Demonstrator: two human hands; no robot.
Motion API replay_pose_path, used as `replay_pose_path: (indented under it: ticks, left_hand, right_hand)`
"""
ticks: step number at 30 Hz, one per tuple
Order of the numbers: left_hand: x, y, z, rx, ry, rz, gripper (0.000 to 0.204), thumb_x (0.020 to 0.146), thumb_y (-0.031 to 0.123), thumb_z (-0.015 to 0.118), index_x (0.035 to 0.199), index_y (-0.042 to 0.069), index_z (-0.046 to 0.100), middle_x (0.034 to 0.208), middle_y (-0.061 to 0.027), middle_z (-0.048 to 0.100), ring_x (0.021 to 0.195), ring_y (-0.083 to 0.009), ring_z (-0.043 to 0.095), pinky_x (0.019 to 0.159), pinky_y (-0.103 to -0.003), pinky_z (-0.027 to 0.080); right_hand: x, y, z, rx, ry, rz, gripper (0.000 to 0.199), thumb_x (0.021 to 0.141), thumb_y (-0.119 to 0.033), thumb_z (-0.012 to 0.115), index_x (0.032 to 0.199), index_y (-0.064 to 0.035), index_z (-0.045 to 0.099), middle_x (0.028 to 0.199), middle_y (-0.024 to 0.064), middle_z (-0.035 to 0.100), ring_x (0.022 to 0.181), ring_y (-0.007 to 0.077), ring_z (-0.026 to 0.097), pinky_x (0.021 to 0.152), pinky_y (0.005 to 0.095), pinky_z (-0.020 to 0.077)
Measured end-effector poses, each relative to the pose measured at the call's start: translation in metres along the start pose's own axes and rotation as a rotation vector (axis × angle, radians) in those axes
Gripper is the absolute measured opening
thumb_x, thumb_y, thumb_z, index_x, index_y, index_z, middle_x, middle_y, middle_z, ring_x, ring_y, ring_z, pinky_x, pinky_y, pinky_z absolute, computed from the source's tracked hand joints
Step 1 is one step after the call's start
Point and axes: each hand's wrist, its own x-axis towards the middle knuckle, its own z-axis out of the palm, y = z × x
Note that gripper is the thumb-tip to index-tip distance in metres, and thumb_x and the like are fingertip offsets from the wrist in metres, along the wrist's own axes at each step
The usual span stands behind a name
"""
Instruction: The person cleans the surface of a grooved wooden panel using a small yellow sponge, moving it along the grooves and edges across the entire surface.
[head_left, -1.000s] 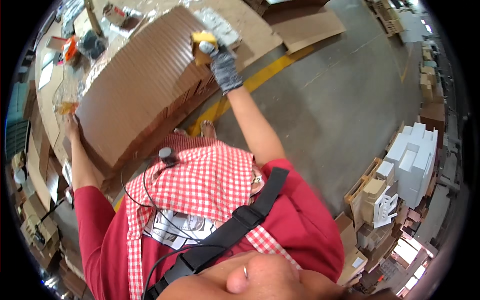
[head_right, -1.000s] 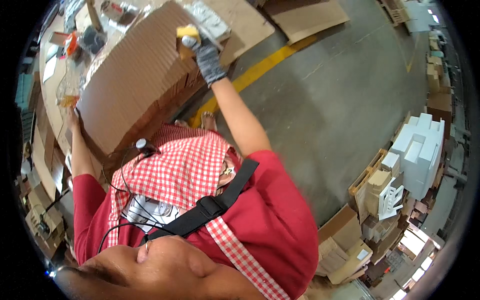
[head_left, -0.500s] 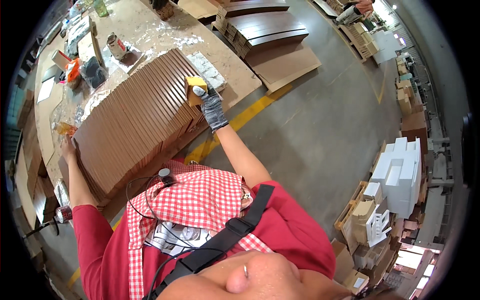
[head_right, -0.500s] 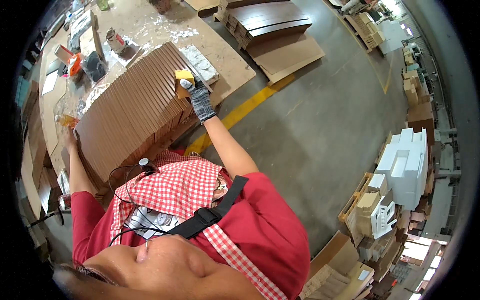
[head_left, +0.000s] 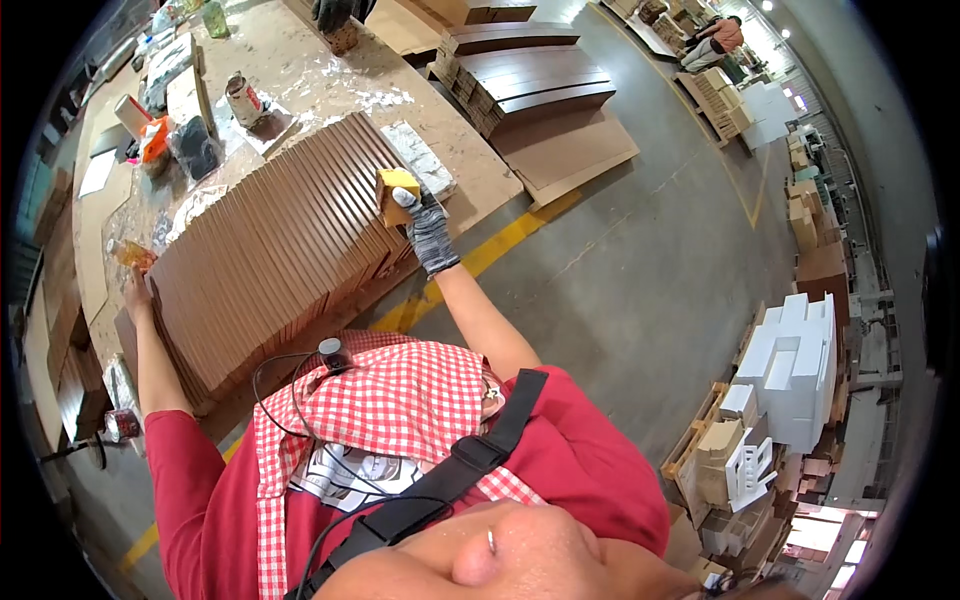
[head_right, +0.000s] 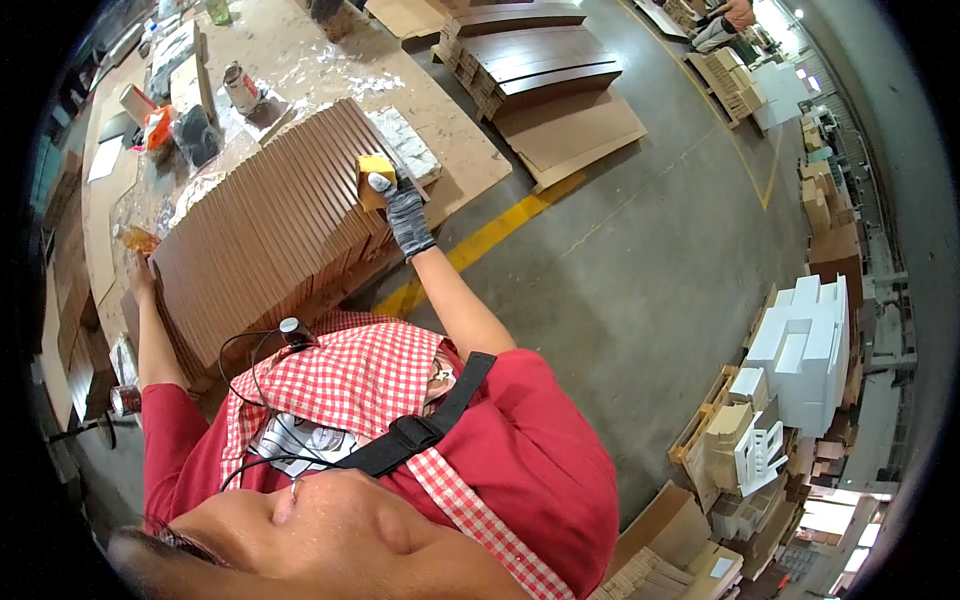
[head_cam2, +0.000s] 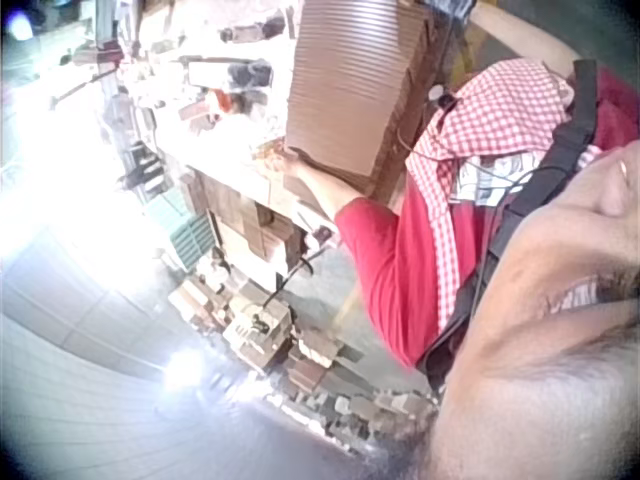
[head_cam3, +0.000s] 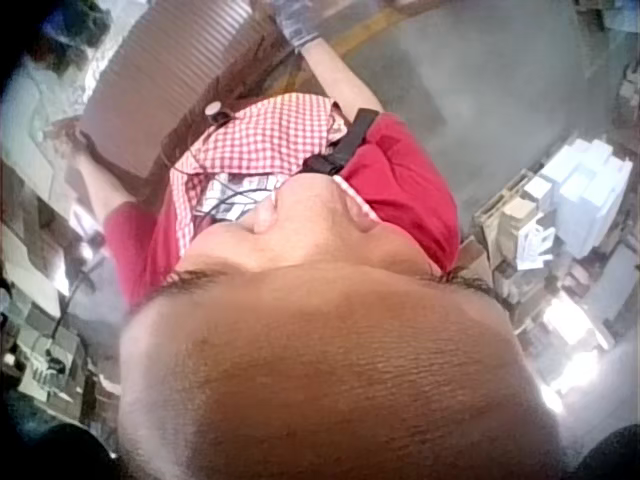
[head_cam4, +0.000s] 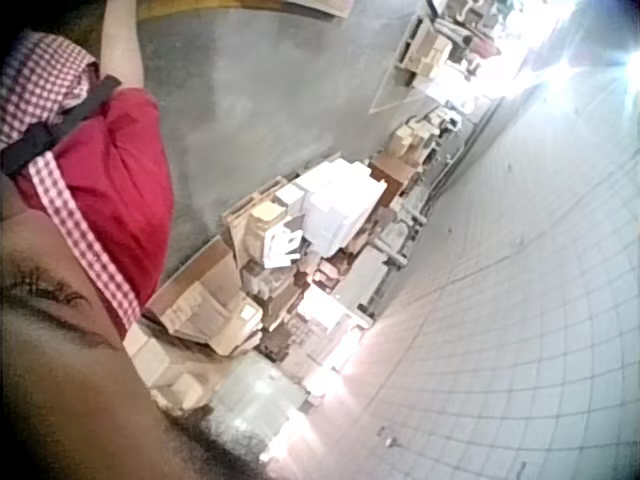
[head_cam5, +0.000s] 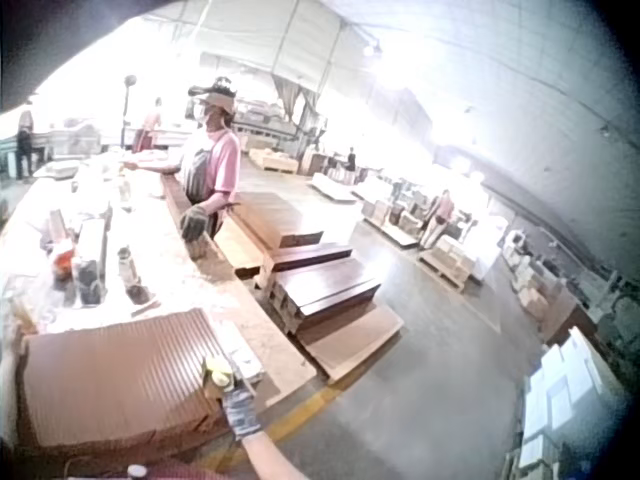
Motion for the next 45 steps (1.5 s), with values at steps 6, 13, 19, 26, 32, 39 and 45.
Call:
replay_pose_path:
  ticks: [6, 13, 19, 26, 32, 39, 45]
  left_hand:
    - [0.001, -0.014, -0.004, -0.046, -0.032, -0.008, 0.078, 0.086, 0.069, 0.027, 0.104, 0.004, 0.065, 0.105, -0.0182, 0.063, 0.103, -0.0325, 0.057, 0.088, -0.04, 0.039]
    - [0.002, -0.01, 0.0, -0.154, -0.031, 0.063, 0.074, 0.088, 0.065, 0.027, 0.098, 0.003, 0.067, 0.098, -0.0168, 0.065, 0.097, -0.0319, 0.059, 0.085, -0.039, 0.04]
    - [-0.001, -0.009, -0.001, -0.216, -0.02, 0.126, 0.072, 0.09, 0.062, 0.03, 0.09, 0.001, 0.066, 0.089, -0.0119, 0.064, 0.083, -0.022, 0.058, 0.079, -0.033, 0.04]
    - [-0.001, -0.011, -0.003, -0.139, -0.002, 0.231, 0.07, 0.092, 0.06, 0.028, 0.089, 0.001, 0.066, 0.087, -0.0114, 0.065, 0.083, -0.022, 0.059, 0.079, -0.033, 0.041]
    - [0.003, -0.009, 0.001, -0.163, -0.015, 0.088, 0.067, 0.092, 0.059, 0.03, 0.091, 0.004, 0.068, 0.09, -0.0124, 0.066, 0.086, -0.0212, 0.06, 0.081, -0.034, 0.041]
    - [0.001, 0.007, 0.022, 0.336, 0.003, 0.211, 0.044, 0.084, 0.007, 0.048, 0.128, 0.006, 0.044, 0.128, -0.0194, 0.048, 0.117, -0.0357, 0.046, 0.096, -0.043, 0.039]
    - [-0.02, 0.008, -0.004, -0.037, 0.03, 0.008, 0.066, 0.087, 0.065, 0.025, 0.104, 0.015, 0.064, 0.101, -0.0181, 0.063, 0.097, -0.0357, 0.058, 0.082, -0.044, 0.042]
  right_hand:
    - [0.006, 0.012, -0.007, 0.043, -0.036, 0.005, 0.046, 0.078, -0.014, 0.072, 0.118, -0.001, 0.053, 0.108, 0.0034, 0.058, 0.095, 0.013, 0.056, 0.083, 0.0247, 0.0484]
    - [0.001, 0.001, -0.01, 0.063, -0.039, 0.013, 0.046, 0.078, -0.013, 0.072, 0.118, -0.0013, 0.054, 0.11, 0.0044, 0.058, 0.098, 0.0142, 0.057, 0.085, 0.0256, 0.0487]
    - [0.001, 0.0, -0.009, 0.07, -0.04, 0.007, 0.047, 0.078, -0.012, 0.072, 0.119, -0.0015, 0.053, 0.111, 0.0045, 0.058, 0.099, 0.0145, 0.057, 0.085, 0.0257, 0.0488]
    - [0.002, 0.001, -0.011, 0.085, -0.068, 0.026, 0.048, 0.078, -0.012, 0.071, 0.121, -0.0027, 0.052, 0.113, 0.0052, 0.058, 0.1, 0.0151, 0.057, 0.086, 0.0261, 0.049]
    - [0.001, 0.005, -0.011, 0.101, -0.081, 0.01, 0.048, 0.08, -0.014, 0.069, 0.123, -0.0028, 0.05, 0.115, 0.0054, 0.056, 0.103, 0.0161, 0.055, 0.088, 0.0269, 0.0482]
    - [-0.015, -0.018, 0.002, -0.064, 0.0, 0.06, 0.047, 0.084, -0.017, 0.065, 0.125, -0.0033, 0.045, 0.119, 0.0054, 0.05, 0.108, 0.0169, 0.051, 0.093, 0.0294, 0.0455]
    - [-0.011, -0.01, -0.011, 0.098, -0.065, 0.087, 0.05, 0.081, -0.019, 0.069, 0.123, -0.0047, 0.047, 0.118, 0.0051, 0.051, 0.109, 0.0184, 0.05, 0.096, 0.0303, 0.0434]
